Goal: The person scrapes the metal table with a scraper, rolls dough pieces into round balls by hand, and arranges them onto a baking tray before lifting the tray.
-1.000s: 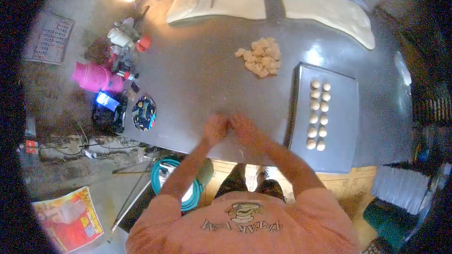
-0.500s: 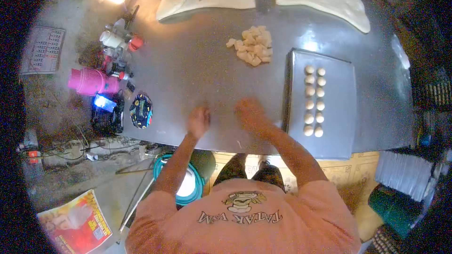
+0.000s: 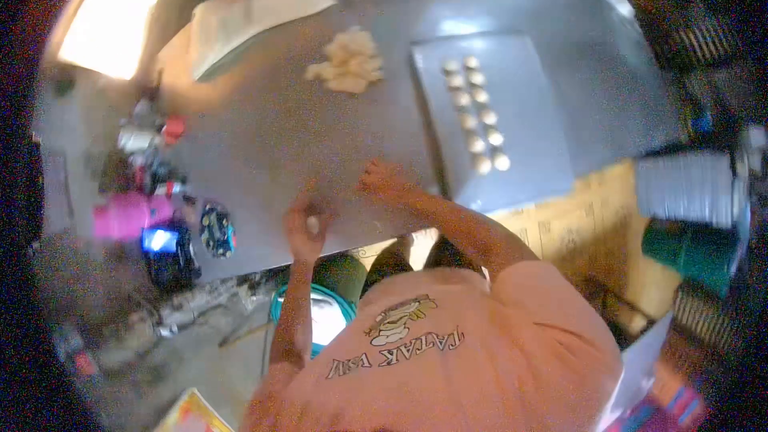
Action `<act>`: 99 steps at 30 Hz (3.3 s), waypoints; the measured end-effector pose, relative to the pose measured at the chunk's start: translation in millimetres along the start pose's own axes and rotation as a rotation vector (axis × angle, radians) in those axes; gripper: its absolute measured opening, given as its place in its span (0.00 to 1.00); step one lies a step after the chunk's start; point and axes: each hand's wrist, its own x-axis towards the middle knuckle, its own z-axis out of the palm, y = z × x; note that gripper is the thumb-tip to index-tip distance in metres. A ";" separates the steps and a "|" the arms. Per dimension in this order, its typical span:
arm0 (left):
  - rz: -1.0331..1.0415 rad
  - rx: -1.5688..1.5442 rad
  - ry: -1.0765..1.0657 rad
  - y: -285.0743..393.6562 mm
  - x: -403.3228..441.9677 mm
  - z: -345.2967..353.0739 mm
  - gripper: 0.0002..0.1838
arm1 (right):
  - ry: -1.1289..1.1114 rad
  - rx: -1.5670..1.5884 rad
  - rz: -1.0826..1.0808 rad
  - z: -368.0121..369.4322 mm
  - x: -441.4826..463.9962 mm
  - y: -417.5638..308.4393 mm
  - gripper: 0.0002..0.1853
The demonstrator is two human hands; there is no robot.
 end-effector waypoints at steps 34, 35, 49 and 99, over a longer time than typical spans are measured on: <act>0.064 -0.210 -0.040 305.5 110.2 109.0 0.14 | 0.639 0.394 0.422 -184.2 -210.1 154.0 0.14; 0.113 -0.240 0.058 307.8 132.9 118.5 0.12 | 0.698 0.394 0.413 -193.1 -200.8 168.5 0.14; 0.089 0.239 -0.168 329.6 288.0 250.0 0.11 | 0.564 0.315 0.263 -218.9 -97.0 307.0 0.10; -0.394 -0.239 0.029 299.4 202.5 156.4 0.12 | 0.485 0.527 0.301 -171.6 -85.0 198.3 0.16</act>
